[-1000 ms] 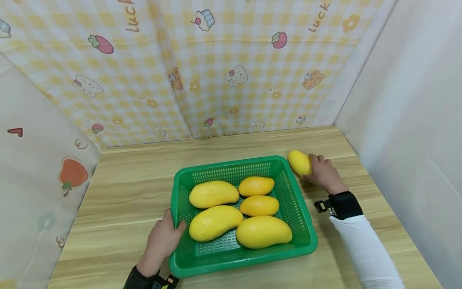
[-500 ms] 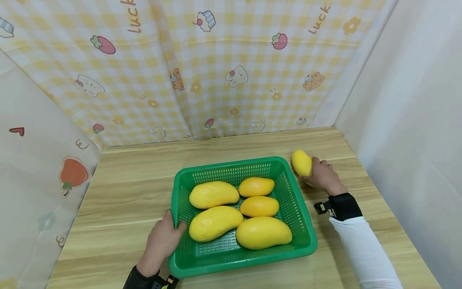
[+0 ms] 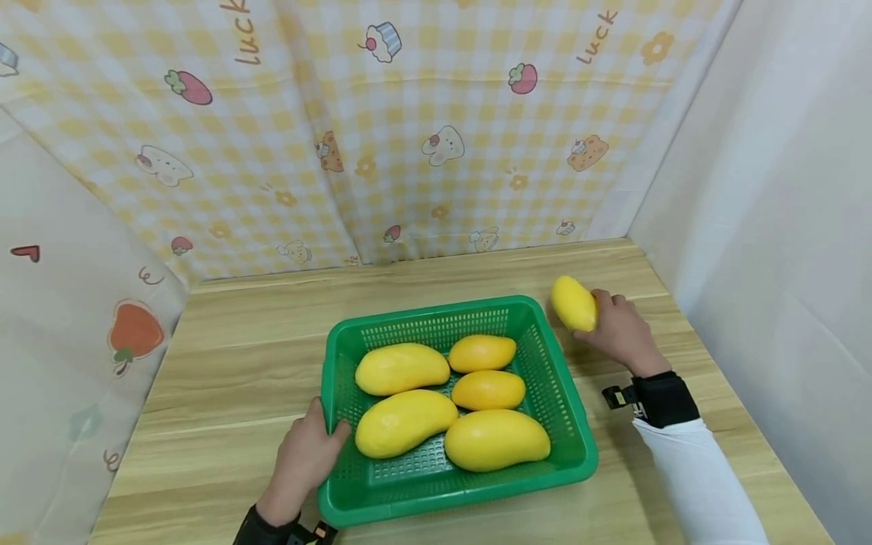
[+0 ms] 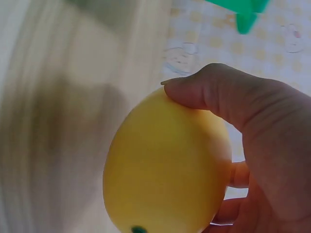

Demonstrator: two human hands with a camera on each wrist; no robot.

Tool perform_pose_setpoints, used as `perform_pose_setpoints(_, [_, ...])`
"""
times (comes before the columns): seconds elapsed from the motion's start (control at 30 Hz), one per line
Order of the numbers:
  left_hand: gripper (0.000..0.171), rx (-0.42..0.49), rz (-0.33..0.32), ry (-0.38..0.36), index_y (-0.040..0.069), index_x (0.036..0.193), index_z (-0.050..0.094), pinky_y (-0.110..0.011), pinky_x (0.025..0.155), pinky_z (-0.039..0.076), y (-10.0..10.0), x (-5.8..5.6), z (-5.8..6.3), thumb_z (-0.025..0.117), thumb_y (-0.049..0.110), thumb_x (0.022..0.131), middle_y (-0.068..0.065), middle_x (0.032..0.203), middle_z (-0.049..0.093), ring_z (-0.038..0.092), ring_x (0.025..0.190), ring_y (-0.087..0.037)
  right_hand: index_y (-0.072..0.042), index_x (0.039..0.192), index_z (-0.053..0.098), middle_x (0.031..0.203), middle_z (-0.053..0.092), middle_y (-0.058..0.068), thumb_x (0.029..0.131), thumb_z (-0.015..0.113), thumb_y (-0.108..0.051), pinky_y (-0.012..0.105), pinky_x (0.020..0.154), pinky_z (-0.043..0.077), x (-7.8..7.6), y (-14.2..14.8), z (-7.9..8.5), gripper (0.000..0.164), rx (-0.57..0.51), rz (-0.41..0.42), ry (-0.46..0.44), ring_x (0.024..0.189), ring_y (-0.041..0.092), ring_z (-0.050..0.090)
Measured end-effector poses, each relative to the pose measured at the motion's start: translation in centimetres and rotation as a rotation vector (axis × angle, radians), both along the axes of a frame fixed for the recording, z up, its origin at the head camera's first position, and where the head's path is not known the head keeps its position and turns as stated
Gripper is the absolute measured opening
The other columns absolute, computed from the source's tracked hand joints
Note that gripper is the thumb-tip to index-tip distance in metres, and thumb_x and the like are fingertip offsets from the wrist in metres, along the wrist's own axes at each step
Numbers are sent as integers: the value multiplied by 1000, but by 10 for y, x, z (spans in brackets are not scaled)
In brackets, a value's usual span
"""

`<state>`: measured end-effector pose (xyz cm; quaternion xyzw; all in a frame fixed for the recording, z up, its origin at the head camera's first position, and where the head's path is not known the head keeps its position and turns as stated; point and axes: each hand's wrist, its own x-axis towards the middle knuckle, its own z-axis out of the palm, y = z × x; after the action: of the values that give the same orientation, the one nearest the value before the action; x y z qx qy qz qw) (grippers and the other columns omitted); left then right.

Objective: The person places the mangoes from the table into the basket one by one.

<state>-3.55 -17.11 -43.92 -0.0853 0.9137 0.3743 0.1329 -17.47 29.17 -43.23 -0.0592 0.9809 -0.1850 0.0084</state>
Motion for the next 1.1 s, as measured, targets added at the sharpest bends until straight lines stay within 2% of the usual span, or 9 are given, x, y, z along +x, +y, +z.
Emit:
perform_pose_setpoints(0.23, [40, 13, -13, 14, -13, 120, 40, -30, 44, 49, 0, 1, 2, 52, 14, 93, -10, 72, 60, 60, 53, -16, 10, 137, 36, 110, 46, 36, 77, 75, -28, 52, 60, 44, 9, -7, 30, 81, -6, 25, 70, 89, 44, 47])
perform_pose_setpoints(0.4, [39, 10, 4, 11, -12, 119, 42, -29, 43, 49, 1, 0, 2, 52, 14, 92, -10, 70, 59, 60, 52, -17, 8, 137, 37, 110, 48, 34, 76, 76, -28, 50, 61, 44, 15, -19, 48, 81, 11, 68, 107, 87, 42, 48])
perform_pose_setpoints(0.63, [39, 18, 2, 15, -13, 119, 41, -29, 42, 49, 0, 1, 0, 51, 13, 92, -11, 71, 60, 61, 52, -18, 3, 140, 37, 118, 48, 32, 77, 76, -32, 53, 66, 45, 26, -47, 69, 82, 25, 143, 108, 96, 43, 48])
perform_pose_setpoints(0.83, [40, 28, 10, 9, -12, 120, 40, -29, 42, 50, 0, 0, -1, 51, 13, 92, -11, 71, 60, 62, 52, -18, -4, 141, 37, 124, 47, 26, 76, 78, -31, 52, 70, 45, 34, -69, 76, 82, 43, 226, 83, 103, 39, 47])
perform_pose_setpoints(1.1, [42, -5, -1, 1, -13, 121, 40, -30, 44, 49, -1, 1, -2, 51, 15, 92, -11, 72, 59, 59, 52, -16, -4, 140, 40, 123, 50, 21, 72, 82, -30, 51, 76, 46, 47, -93, 76, 84, 40, 372, 128, 106, 36, 48])
